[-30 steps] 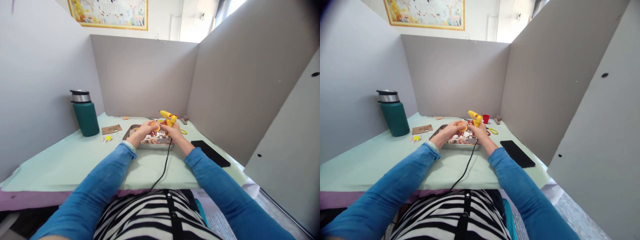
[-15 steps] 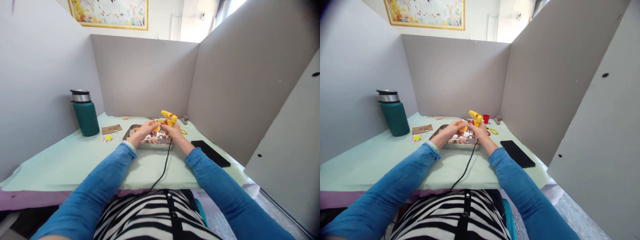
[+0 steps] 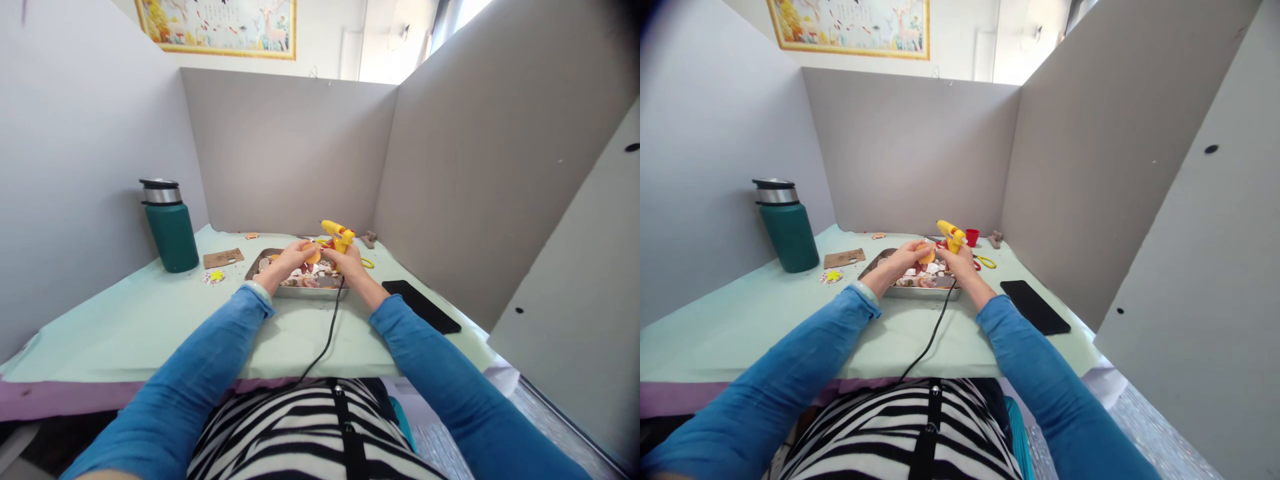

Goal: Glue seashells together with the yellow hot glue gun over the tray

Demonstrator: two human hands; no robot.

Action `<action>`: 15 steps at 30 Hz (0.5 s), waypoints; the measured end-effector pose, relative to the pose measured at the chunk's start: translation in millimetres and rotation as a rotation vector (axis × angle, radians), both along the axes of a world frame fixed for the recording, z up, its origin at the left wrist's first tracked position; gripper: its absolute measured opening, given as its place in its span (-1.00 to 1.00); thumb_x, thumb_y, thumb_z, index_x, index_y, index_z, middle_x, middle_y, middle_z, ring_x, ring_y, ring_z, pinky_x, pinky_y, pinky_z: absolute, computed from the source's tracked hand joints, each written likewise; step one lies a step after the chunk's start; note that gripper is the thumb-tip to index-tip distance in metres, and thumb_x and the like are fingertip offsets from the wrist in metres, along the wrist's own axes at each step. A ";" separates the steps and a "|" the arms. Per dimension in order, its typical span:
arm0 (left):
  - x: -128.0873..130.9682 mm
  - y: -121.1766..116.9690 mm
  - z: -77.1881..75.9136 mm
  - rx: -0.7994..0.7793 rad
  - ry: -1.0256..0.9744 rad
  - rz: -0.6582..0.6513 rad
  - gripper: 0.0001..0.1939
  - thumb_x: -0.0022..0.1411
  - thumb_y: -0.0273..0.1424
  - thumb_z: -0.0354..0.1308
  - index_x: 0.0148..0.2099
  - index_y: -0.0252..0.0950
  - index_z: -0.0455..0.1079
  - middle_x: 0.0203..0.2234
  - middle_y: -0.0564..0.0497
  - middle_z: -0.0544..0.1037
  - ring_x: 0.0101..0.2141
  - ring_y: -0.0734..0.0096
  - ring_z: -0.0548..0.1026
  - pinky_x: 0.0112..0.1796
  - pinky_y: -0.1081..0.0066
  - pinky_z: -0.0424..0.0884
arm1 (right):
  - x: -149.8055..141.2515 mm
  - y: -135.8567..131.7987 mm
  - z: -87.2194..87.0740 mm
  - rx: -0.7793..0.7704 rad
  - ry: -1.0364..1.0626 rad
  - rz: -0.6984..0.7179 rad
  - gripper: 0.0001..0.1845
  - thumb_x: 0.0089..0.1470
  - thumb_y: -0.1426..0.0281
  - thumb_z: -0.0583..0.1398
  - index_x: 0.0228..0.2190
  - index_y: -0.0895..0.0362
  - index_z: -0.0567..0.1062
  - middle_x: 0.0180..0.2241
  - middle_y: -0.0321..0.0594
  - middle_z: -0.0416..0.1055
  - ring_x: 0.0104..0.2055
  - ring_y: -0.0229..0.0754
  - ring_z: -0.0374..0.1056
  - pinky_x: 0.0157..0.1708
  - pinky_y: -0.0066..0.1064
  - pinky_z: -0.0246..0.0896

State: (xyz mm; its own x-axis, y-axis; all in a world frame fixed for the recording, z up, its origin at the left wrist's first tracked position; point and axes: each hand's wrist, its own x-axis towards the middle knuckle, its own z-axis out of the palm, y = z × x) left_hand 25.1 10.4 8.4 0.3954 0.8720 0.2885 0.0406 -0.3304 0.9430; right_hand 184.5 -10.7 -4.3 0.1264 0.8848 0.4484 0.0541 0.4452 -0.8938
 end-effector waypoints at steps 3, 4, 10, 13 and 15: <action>-0.5 -0.2 -0.2 0.002 -0.004 -0.015 -0.67 0.19 -0.20 0.29 -0.24 -0.37 0.32 -0.59 0.10 0.42 -0.69 0.57 0.38 -0.68 0.55 0.20 | 0.3 -0.1 -0.2 0.001 -0.018 0.000 -0.72 -0.17 0.32 0.30 -0.33 0.13 0.46 -0.59 -0.35 0.31 -0.61 -0.30 0.15 -0.61 -0.40 0.10; -0.5 -0.1 -0.3 0.002 -0.004 -0.015 -0.66 0.19 -0.19 0.30 -0.24 -0.37 0.32 -0.59 0.09 0.42 -0.69 0.57 0.38 -0.68 0.55 0.20 | 0.5 0.0 -0.3 0.001 -0.025 0.001 -0.72 -0.17 0.32 0.29 -0.33 0.13 0.47 -0.59 -0.35 0.31 -0.60 -0.29 0.16 -0.61 -0.40 0.10; 0.1 1.7 -1.2 0.013 0.000 -0.005 -0.66 0.20 -0.17 0.28 -0.24 -0.36 0.34 -0.59 0.09 0.42 -0.69 0.58 0.37 -0.69 0.55 0.19 | 1.4 1.6 -1.4 0.016 -0.041 -0.002 -0.70 -0.18 0.29 0.31 -0.33 0.12 0.47 -0.56 -0.32 0.32 -0.55 -0.26 0.20 -0.57 -0.39 0.14; -0.1 2.2 -1.9 0.022 0.006 -0.007 -0.67 0.22 -0.17 0.26 -0.24 -0.35 0.33 -0.59 0.09 0.42 -0.69 0.58 0.38 -0.70 0.56 0.18 | 1.0 2.0 -1.8 0.008 -0.034 0.002 -0.69 -0.18 0.27 0.32 -0.33 0.12 0.47 -0.54 -0.31 0.34 -0.56 -0.27 0.18 -0.59 -0.40 0.13; -0.5 2.7 -2.4 0.032 0.010 -0.008 -0.66 0.22 -0.16 0.25 -0.26 -0.35 0.32 -0.59 0.09 0.42 -0.69 0.58 0.38 -0.69 0.56 0.19 | 0.6 1.9 -1.9 0.000 -0.023 0.011 -0.67 -0.18 0.27 0.32 -0.32 0.12 0.48 -0.53 -0.32 0.34 -0.57 -0.29 0.17 -0.61 -0.40 0.12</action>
State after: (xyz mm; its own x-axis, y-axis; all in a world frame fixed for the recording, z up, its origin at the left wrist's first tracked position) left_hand 24.7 13.1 6.0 0.4053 0.8593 0.3120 0.0477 -0.3607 0.9315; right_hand 185.2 -8.8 -6.2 0.1064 0.8863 0.4507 0.0700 0.4455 -0.8926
